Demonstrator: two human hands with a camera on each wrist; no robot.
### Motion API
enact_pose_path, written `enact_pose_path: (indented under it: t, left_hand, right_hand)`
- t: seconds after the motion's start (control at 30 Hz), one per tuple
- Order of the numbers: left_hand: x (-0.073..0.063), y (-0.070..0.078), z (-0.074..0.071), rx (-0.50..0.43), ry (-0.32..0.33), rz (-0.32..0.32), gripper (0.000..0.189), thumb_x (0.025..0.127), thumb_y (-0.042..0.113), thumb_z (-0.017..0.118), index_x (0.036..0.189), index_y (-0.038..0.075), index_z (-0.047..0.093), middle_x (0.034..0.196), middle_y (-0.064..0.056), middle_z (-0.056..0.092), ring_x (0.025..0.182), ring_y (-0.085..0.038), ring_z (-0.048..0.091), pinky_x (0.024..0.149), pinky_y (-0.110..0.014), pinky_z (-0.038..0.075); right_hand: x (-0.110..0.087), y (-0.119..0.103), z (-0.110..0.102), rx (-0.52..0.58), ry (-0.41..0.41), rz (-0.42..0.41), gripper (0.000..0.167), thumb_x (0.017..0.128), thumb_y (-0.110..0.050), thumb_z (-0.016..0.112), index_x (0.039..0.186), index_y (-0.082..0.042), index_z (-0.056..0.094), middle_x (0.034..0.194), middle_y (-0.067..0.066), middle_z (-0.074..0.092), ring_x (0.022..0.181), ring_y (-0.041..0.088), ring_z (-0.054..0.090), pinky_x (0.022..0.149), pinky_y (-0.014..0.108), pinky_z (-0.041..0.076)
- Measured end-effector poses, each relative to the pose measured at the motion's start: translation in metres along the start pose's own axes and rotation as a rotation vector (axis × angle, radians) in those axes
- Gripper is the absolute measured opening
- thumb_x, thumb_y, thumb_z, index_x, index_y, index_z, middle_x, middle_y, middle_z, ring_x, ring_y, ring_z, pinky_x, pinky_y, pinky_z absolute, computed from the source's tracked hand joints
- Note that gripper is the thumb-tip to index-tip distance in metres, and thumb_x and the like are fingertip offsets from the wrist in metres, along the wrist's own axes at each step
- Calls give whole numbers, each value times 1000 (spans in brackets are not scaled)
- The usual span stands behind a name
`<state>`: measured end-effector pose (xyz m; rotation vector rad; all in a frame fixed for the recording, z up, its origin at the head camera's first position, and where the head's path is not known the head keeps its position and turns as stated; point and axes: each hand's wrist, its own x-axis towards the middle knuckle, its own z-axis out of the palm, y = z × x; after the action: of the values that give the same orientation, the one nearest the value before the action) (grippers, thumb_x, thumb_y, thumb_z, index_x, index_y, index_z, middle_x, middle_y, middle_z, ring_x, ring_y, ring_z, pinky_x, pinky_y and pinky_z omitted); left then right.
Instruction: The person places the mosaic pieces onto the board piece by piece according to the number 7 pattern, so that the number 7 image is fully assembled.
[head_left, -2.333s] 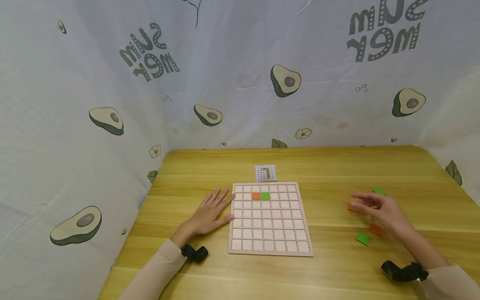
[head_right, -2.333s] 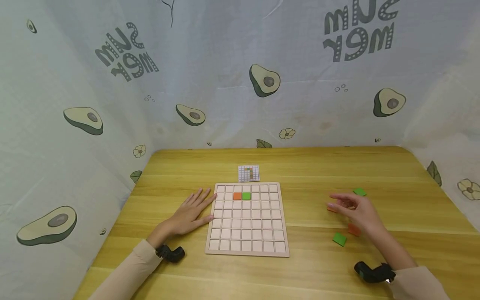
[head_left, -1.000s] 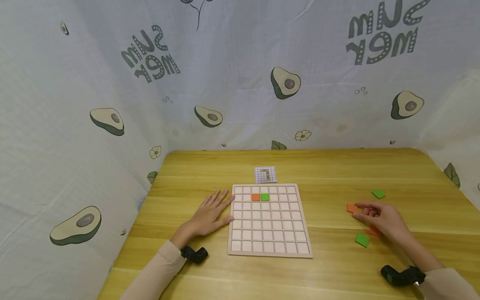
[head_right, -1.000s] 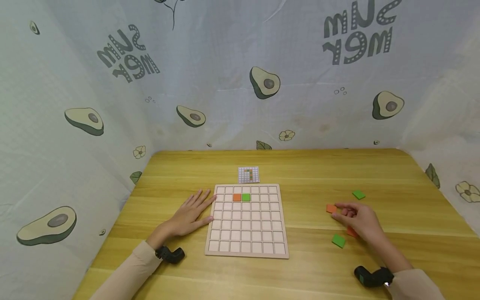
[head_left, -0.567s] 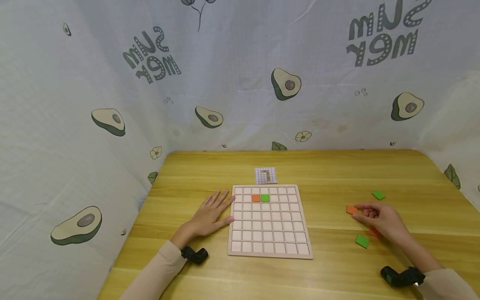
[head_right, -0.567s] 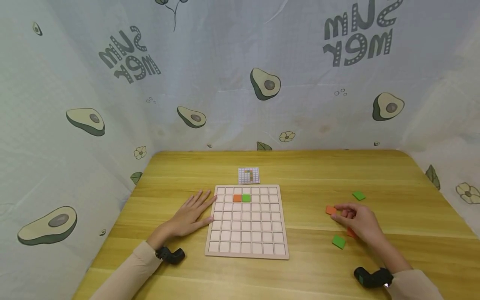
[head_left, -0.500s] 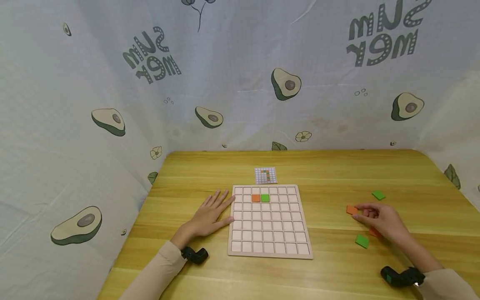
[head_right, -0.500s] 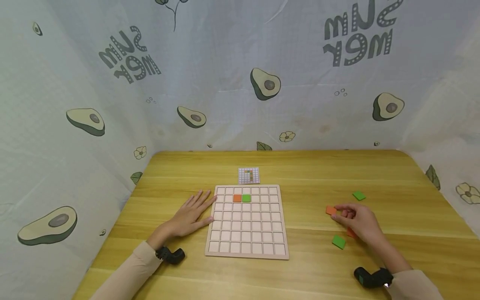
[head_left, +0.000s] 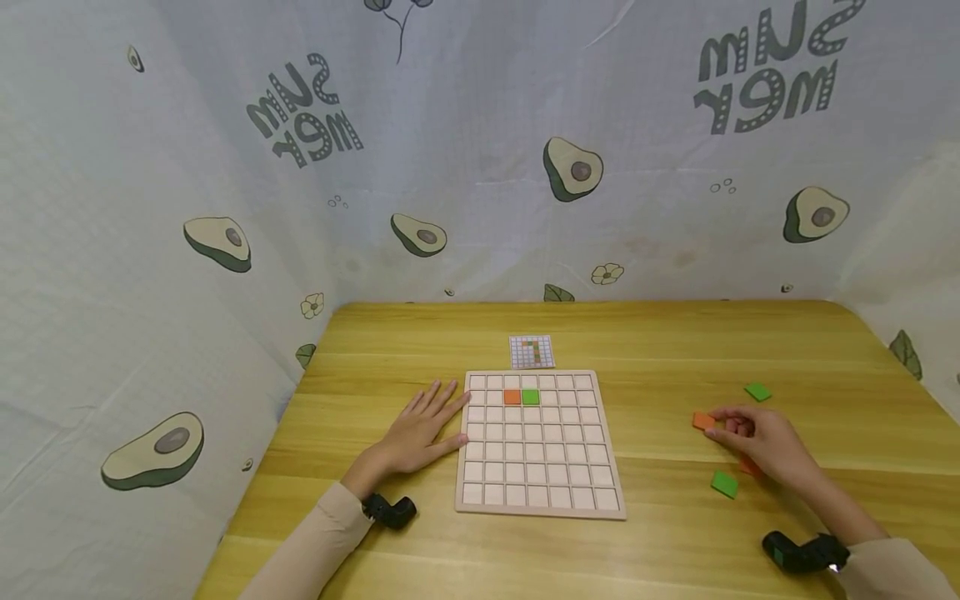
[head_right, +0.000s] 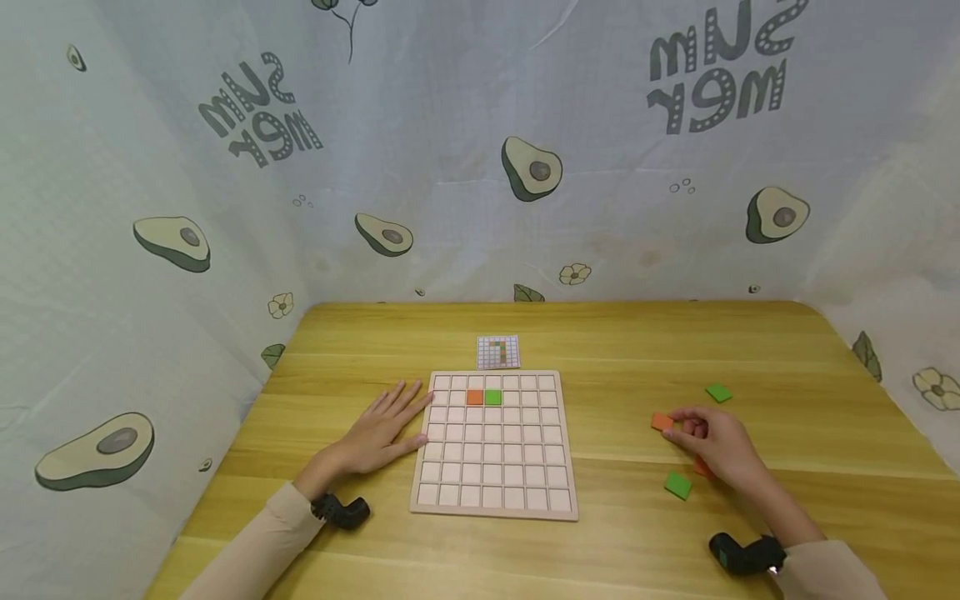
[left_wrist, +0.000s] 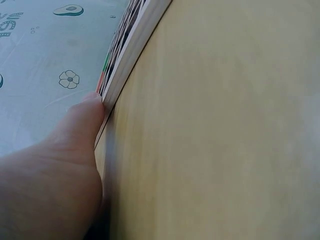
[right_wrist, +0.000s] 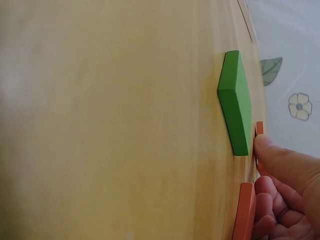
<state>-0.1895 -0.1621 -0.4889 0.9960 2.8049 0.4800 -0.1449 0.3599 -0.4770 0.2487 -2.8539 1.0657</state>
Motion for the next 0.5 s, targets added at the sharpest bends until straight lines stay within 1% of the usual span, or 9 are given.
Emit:
enact_pose_path:
  t: [0.3,0.5]
  left_hand:
    - [0,1,-1,-2,9,4,70,105,51,40,162,18,17,166,-13,8,151,-37,3,119,-55,6]
    - [0,0,0,-3,12,5,70,105,52,40,162,18,17,166,-13,9,151,-37,4,119,-55,5]
  right_hand:
    - [0,-4,-2,22,-20,49,29,93,-10,72,109,14,66,78,4,55,64,8,43,52,24,39]
    - [2,-9,-7,23,-40,54,36,95,-15,70,113,15,64,79,4,58,64,6,44,53,24,41]
